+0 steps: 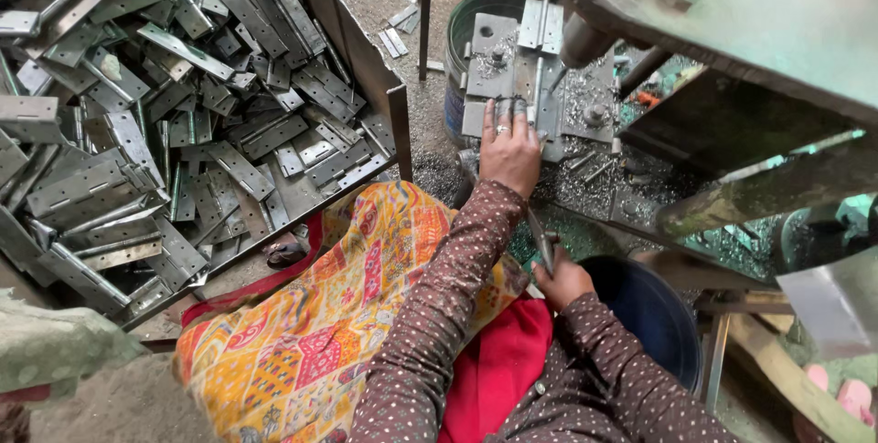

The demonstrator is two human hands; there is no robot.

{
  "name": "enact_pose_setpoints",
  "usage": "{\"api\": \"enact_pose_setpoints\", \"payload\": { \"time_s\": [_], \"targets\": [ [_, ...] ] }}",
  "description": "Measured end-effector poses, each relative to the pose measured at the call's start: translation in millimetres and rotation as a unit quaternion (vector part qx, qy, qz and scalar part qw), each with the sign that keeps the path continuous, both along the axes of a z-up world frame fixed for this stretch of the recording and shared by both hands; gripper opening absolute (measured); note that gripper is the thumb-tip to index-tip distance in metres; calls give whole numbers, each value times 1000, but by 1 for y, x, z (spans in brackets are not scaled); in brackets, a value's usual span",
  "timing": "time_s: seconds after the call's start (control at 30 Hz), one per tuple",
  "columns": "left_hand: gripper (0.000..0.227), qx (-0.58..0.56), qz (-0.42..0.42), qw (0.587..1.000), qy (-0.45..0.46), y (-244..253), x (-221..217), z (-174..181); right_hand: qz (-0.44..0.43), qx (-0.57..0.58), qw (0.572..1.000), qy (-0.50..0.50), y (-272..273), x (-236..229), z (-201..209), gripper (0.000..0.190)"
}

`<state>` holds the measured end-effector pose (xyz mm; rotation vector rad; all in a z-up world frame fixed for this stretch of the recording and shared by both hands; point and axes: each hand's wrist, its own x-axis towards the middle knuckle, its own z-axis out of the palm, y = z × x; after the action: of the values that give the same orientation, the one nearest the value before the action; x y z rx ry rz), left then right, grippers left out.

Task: The person sits on the floor and repeatedly picks up metal hinge pieces from a bin, places them under a drill press, and operates the machine to drill holes. The person then removes the processed pieces and places them back into the bin.

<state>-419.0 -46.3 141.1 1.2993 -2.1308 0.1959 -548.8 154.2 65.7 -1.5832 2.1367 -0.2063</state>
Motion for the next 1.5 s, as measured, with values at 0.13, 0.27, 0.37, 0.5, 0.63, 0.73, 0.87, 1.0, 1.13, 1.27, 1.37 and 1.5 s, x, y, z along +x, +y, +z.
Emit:
{"api": "enact_pose_setpoints", "payload": {
  "time_s": [0.13, 0.27, 0.37, 0.5, 0.63, 0.73, 0.87, 1.0, 1.13, 1.27, 1.37, 1.5],
  "targets": [
    [23, 35, 3, 999, -27, 4, 1, 1, 25, 7, 1000, 6, -11, -6, 17, 59],
    [24, 52, 10, 998, -28, -10, -5, 7, 58, 78, 993, 63, -35, -22, 46, 60],
    [25, 82, 14, 996, -42, -24, -12, 13, 35, 80, 994, 69, -30, -21, 37, 60],
    [27, 121, -2, 991, -61, -26, -9, 19, 13, -23, 1000, 0, 1, -4, -2, 52],
    [27, 134, -4, 989, -62, -16, 0, 17, 20, 30, 999, 41, -2, -7, -3, 60],
    [26, 139, -13, 989, -56, -26, 1, 21, 35, 69, 995, 70, -25, -21, 24, 63],
    [28, 166, -1, 983, -72, -48, -6, 26, 51, 62, 995, 50, -29, -33, 33, 63],
    [29, 227, -12, 968, -103, -64, -4, 32, 24, 13, 999, 27, -10, -19, -6, 61],
    [30, 194, -10, 977, -85, -62, -6, 38, 40, -12, 998, 51, -5, -12, -25, 62],
    [32, 222, -3, 966, -132, -60, 0, 43, 19, 67, 997, 28, -22, -21, 3, 62],
    [32, 236, -12, 963, -130, -59, -1, 43, 48, 54, 996, 60, -26, -29, 18, 58],
    [31, 229, -13, 966, -122, -56, -5, 40, 1, 62, 997, 53, -8, -13, 2, 57]
  ]
}}
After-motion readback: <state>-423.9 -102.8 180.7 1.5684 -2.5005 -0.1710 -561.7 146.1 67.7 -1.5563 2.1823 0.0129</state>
